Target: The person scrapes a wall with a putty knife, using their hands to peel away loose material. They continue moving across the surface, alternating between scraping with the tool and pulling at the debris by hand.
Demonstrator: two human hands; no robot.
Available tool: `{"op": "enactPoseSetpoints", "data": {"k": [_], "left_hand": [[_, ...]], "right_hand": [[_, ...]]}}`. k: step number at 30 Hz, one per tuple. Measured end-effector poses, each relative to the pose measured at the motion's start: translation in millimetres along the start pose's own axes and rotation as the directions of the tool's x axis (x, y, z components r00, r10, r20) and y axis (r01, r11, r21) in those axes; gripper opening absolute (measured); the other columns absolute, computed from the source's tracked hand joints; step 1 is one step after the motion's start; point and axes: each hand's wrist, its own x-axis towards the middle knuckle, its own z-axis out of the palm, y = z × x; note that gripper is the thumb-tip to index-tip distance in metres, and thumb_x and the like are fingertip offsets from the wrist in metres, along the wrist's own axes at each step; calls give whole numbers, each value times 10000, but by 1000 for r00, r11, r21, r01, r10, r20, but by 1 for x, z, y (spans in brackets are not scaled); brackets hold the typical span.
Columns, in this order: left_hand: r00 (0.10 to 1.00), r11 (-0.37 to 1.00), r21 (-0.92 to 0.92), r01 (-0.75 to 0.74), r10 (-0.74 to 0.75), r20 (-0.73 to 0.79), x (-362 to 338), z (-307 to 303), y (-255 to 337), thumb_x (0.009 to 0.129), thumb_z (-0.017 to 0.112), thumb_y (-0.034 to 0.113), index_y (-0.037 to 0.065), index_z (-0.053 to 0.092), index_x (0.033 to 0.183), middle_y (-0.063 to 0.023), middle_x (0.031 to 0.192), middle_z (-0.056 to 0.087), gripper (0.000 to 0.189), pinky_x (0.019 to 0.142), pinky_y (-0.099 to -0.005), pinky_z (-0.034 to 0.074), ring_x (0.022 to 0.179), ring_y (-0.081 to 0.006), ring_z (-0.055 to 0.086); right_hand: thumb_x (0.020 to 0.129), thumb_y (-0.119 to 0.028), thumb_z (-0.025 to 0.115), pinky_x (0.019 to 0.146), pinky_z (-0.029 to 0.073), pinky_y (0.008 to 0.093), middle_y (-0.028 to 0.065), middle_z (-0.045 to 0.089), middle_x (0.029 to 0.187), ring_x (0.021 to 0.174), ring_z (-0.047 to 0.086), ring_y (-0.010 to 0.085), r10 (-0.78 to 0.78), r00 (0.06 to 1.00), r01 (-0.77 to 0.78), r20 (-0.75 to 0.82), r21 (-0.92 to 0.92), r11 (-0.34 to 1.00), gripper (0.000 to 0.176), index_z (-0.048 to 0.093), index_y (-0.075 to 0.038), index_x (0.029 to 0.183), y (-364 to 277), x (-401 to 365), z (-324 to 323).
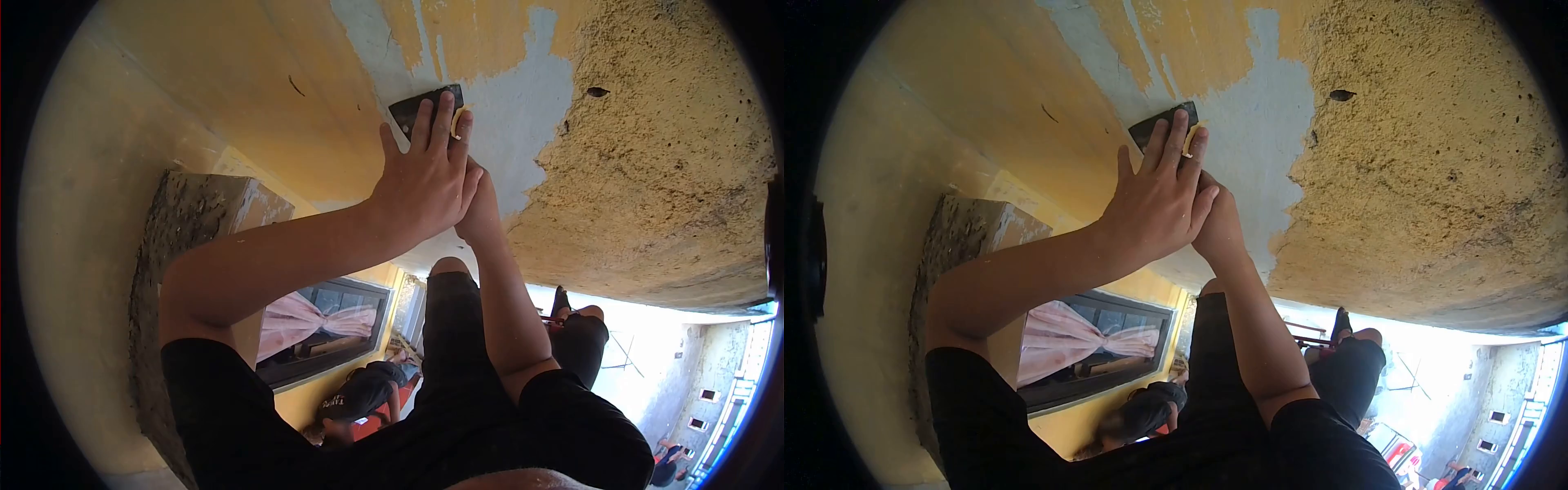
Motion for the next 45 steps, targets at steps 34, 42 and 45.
{"op": "enactPoseSetpoints", "data": {"k": [34,42,45], "left_hand": [[979,999,20,32,-27,-201,20,-25,-20,970,476,411,-1,429,1419,-290,1484,348,612,903,-689,394,1357,-434,383],[959,999,26,31,-23,-283,25,-31,-28,957,494,388,2,456,1405,-296,1456,396,593,894,-650,403,1329,-436,423],[950,999,24,28,-19,-312,27,-32,-30,951,503,388,4,459,1405,-295,1448,409,595,885,-635,410,1320,-436,433]], "right_hand": [[927,-181,577,453,413,246,72,667,837,604,530,67,-75,997,73,17,91,993,314,579,35,1154,-31,36,-1],[951,-239,527,266,256,225,25,595,650,328,386,53,38,998,-43,42,110,993,355,552,26,1186,-51,43,1],[949,-240,530,262,256,228,28,599,653,332,391,54,37,999,-40,26,124,992,359,552,27,1189,-57,44,2]]}}
